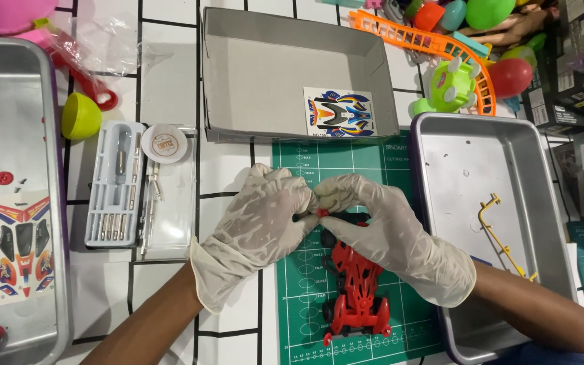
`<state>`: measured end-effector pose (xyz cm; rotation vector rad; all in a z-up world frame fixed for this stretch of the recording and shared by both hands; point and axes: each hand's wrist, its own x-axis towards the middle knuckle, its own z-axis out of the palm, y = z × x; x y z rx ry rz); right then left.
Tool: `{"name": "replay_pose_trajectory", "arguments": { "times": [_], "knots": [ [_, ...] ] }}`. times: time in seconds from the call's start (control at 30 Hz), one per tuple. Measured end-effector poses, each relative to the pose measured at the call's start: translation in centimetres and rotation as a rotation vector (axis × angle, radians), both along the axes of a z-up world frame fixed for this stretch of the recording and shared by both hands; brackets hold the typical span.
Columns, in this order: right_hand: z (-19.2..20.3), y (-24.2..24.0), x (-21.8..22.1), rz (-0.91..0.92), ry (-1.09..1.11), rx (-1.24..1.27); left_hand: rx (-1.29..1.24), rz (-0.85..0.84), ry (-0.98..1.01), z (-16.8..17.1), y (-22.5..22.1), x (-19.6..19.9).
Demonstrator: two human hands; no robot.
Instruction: Assembling a Mini 4WD toy car by fitting plastic parts and fastening them with a screwdriver.
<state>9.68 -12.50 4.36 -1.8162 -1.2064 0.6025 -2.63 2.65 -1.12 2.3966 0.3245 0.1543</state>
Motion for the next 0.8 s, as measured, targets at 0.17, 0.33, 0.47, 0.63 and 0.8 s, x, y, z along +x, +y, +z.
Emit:
{"name": "replay_pose_trajectory", "arguments": {
  "times": [0.17,0.33,0.47,0.63,0.8],
  "knots": [
    [-0.1,0.2,0.1,-0.034,-0.014,-0.058,-0.049,-0.012,0.022,-1.9,-0.2,-0.1],
    [-0.6,-0.1,0.2,-0.047,-0.005,-0.096,-0.048,-0.047,-0.01,-2.3,0.5,-0.1],
    [0.0,0.0,-0.2,-0.023,-0.031,-0.087,-0.055,-0.05,-0.042,-0.7,0.8,-0.1],
    [-0.4,-0.4,0.2,0.008,-0.041,-0.063,-0.056,-0.046,-0.061,-0.5,0.9,0.0],
    [0.3,0.3,0.2,0.079,-0.101,0.002,-0.158,-0.053,-0.1,-1.2,1.6,0.4]
  ]
}}
